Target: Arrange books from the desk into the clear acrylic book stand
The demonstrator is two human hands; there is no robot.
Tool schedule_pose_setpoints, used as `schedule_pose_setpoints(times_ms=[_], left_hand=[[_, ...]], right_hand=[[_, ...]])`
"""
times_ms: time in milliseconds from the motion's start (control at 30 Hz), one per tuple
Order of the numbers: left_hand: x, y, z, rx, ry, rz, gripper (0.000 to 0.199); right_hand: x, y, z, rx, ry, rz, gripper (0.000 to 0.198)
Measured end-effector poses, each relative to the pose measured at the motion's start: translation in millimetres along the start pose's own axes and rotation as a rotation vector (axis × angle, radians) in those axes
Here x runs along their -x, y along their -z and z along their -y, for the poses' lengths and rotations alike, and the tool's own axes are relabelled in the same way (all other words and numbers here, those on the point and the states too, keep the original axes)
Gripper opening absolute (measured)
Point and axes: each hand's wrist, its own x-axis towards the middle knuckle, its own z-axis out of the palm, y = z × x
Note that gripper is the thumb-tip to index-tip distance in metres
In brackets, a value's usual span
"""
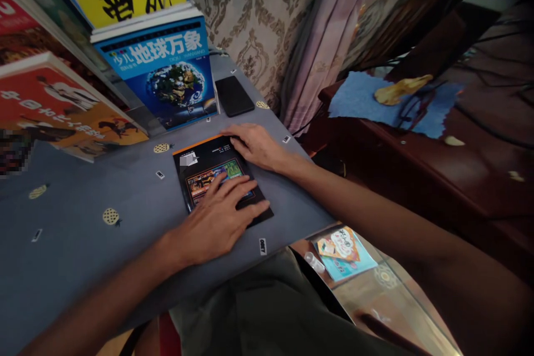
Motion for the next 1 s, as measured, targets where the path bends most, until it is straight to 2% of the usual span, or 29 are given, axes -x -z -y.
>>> schedule_pose_setpoints(times_ms=[133,267,333,433,500,567,600,700,733,800,867,1000], left_hand=[[1.8,-1.6,-12.2,0.011,-0.010,0.033,0.040],[2.7,-0.7,-9.2,0.037,-0.017,0.022,0.039],[7.3,0.8,-0.6,0.085,-0.031,-0.007,0.038],[22.3,3.4,21.9,0.121,0.019,-0.137,0.035],[35.5,4.2,38.3,0.064,0.128,-0.232,0.033],[47.3,3.5,50.6,0.011,0.191,-0.258,0.032],[51.6,2.6,54.5,-0.008,0.199,-0.257,0.033],[57.5,-0.4,57.8,-0.052,0.179,-0.254,0.034],[57.7,-1.1,57.3,-0.068,0.173,-0.257,0.035],[56.9,-1.7,55.9,-0.097,0.165,-0.254,0.035],[56.4,-1.5,55.1,-0.118,0.160,-0.246,0.036],[57.8,-1.5,56.1,-0.133,0.153,-0.239,0.037]], right_hand=[[0.6,-0.3,1.4,0.019,0.004,0.016,0.038],[1.1,-2.9,-1.3,0.039,0.022,0.005,0.037],[0.8,-4.5,-4.3,0.040,0.043,-0.005,0.036],[3.2,-5.5,-0.6,0.035,0.103,-0.075,0.035],[10.9,-5.2,14.6,0.013,0.173,-0.151,0.033],[25.6,-5.3,40.8,-0.041,0.282,-0.189,0.031],[35.2,-5.9,56.5,-0.075,0.346,-0.165,0.031],[66.1,-11.4,100.6,-0.127,0.656,-0.027,0.028],[74.9,-14.1,111.1,-0.128,0.712,0.002,0.028],[88.0,-18.9,123.5,-0.102,0.746,0.080,0.029],[95.4,-21.2,125.8,-0.099,0.723,0.125,0.031],[103.6,-14.9,116.5,-0.131,0.668,0.127,0.030]])
